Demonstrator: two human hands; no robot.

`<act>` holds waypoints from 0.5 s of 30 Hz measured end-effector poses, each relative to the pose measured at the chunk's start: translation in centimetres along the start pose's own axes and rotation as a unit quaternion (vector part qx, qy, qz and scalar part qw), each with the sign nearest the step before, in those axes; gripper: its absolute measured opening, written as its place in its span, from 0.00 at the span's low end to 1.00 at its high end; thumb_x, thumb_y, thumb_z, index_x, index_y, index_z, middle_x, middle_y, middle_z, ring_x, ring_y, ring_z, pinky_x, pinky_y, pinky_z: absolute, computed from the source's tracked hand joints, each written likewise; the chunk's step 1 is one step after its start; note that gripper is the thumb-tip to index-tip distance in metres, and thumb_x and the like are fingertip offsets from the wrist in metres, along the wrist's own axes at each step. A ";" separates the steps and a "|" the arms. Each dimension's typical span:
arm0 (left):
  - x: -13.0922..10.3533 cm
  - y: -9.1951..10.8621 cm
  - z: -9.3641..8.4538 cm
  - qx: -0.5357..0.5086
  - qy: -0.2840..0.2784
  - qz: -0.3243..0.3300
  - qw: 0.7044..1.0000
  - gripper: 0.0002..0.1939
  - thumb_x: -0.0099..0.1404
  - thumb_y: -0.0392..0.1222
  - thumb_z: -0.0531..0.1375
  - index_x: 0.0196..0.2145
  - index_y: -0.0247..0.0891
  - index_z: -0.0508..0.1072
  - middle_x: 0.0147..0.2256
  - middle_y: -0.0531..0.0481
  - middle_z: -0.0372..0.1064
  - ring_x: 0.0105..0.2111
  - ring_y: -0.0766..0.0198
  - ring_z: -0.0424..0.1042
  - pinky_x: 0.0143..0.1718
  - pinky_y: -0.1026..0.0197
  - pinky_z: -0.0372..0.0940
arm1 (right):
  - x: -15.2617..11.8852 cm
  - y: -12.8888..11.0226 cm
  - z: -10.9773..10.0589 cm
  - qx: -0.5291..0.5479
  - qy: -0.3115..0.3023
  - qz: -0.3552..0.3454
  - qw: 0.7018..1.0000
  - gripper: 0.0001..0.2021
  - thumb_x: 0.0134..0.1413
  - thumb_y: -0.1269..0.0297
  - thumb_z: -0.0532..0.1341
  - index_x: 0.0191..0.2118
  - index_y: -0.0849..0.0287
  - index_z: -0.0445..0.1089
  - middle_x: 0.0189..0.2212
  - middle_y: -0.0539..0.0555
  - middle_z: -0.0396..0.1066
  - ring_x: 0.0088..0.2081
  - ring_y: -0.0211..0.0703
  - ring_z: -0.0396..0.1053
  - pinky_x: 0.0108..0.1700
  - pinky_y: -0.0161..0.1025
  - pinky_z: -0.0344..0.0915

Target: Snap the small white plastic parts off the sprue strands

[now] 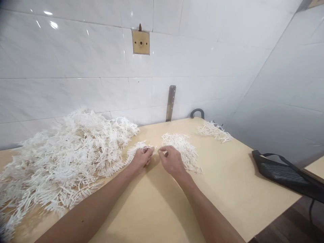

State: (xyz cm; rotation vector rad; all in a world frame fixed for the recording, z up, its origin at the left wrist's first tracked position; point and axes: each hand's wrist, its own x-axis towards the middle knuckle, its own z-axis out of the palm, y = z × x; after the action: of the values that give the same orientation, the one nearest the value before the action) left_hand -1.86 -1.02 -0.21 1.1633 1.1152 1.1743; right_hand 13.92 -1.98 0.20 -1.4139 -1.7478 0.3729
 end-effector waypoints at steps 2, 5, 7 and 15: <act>0.0 0.0 -0.1 0.007 -0.007 0.002 1.000 0.24 0.55 0.59 0.63 0.19 0.39 0.58 0.13 0.61 0.48 0.13 0.75 0.47 0.16 0.66 0.42 | -0.4 -0.8 0.7 0.043 -0.049 0.019 0.998 0.12 0.55 0.57 0.58 0.38 0.56 0.74 0.38 0.54 0.76 0.30 0.41 0.70 0.37 0.39 0.65; 0.3 -0.3 -0.2 0.021 -0.016 0.006 1.000 0.24 0.55 0.59 0.63 0.20 0.38 0.61 0.13 0.61 0.49 0.14 0.75 0.46 0.17 0.66 0.42 | -0.7 -1.5 1.2 0.092 -0.092 0.048 0.990 0.11 0.55 0.56 0.58 0.34 0.57 0.74 0.34 0.52 0.76 0.28 0.40 0.69 0.31 0.37 0.64; 0.5 -0.5 -0.2 0.031 -0.015 0.006 0.999 0.24 0.55 0.60 0.63 0.21 0.37 0.62 0.13 0.61 0.50 0.14 0.75 0.46 0.17 0.66 0.42 | -0.7 -1.7 1.1 0.119 -0.109 0.070 0.984 0.11 0.54 0.57 0.58 0.31 0.57 0.72 0.28 0.51 0.74 0.24 0.38 0.67 0.27 0.35 0.61; 0.2 -0.1 0.0 0.027 -0.021 -0.001 0.999 0.22 0.55 0.59 0.63 0.22 0.39 0.61 0.13 0.61 0.49 0.13 0.73 0.49 0.16 0.66 0.46 | -0.6 -1.4 1.4 0.245 -0.133 0.154 0.948 0.10 0.50 0.59 0.59 0.25 0.57 0.63 0.21 0.45 0.63 0.15 0.32 0.61 0.18 0.31 0.57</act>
State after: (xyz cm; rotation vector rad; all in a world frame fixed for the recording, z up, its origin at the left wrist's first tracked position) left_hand -1.81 -0.80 -0.28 1.2223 1.1222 1.1193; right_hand 11.92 -2.62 0.09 -1.3033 -1.4861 1.1314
